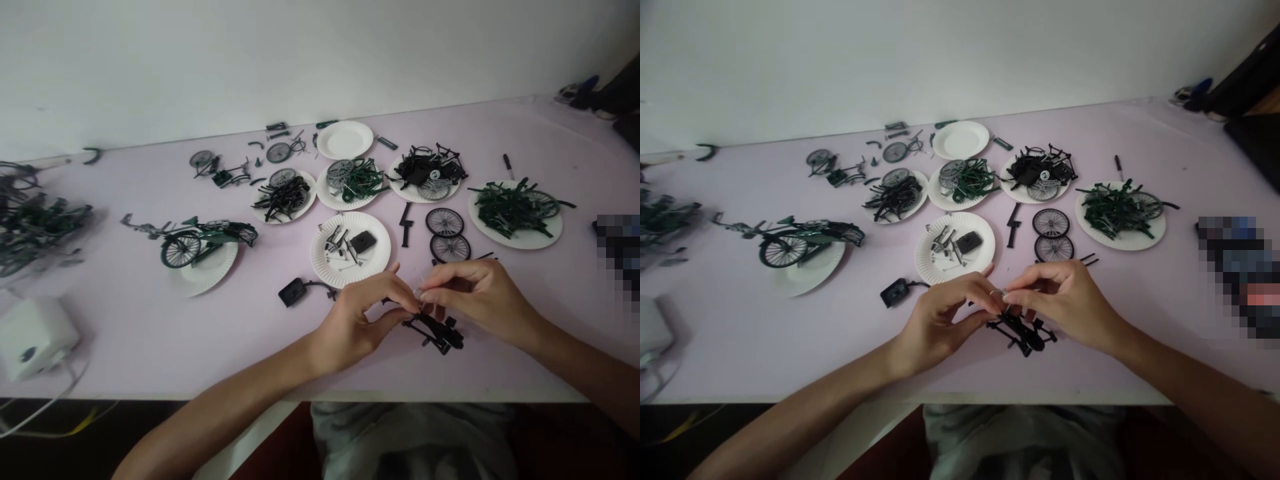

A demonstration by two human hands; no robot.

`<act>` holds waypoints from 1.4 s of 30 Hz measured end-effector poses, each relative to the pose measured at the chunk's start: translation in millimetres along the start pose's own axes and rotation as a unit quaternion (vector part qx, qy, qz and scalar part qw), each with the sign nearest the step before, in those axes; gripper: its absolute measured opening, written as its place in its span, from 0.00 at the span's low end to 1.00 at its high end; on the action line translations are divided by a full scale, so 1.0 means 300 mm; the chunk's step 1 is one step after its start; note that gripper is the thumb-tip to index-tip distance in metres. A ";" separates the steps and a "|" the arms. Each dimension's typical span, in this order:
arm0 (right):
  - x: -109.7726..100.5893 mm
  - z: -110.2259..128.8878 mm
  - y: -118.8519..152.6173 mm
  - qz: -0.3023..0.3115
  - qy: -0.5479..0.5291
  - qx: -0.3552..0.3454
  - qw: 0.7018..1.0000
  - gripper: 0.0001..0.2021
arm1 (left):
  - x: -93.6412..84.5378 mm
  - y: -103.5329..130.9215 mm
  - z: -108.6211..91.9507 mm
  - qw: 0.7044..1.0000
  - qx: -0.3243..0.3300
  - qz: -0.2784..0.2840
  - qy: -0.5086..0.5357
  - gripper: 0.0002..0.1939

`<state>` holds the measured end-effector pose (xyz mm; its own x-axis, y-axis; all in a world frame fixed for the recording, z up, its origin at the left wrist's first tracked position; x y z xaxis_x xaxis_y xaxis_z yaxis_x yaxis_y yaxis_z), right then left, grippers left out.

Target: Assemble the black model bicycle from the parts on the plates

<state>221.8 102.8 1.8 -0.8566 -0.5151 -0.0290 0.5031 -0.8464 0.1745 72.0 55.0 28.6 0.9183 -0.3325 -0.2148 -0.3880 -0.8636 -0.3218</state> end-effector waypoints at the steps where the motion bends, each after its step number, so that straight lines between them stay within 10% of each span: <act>1: 0.000 0.001 0.000 -0.003 0.002 0.001 1.000 0.07 | -0.001 0.001 -0.007 1.000 0.015 -0.004 -0.009 0.04; 12: 0.011 0.043 0.018 -0.009 0.027 -0.038 0.999 0.04 | 0.008 0.009 -0.030 0.993 0.108 0.007 -0.056 0.07; 34: 0.010 -0.043 -0.003 -0.013 -0.036 0.065 0.997 0.12 | 0.025 -0.001 0.126 0.967 -0.127 -0.031 0.221 0.07; 42: 0.010 -0.049 -0.013 0.008 -0.026 0.056 0.998 0.12 | 0.004 -0.009 0.105 0.982 -0.089 -0.028 0.164 0.04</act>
<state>218.9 102.4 -13.6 -0.8549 -0.5182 0.0245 0.5029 -0.8162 0.2843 71.6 68.9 0.3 0.9251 -0.3616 0.1159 -0.3432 -0.9269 -0.1518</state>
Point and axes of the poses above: each hand's wrist, its own y-axis away from the middle knuckle, its own x-axis out of the palm, z = x × y, the point moved 8 cm from there along -y, towards the middle knuckle, and after that the axes turned 1 degree about z, right-handed, at the moved point
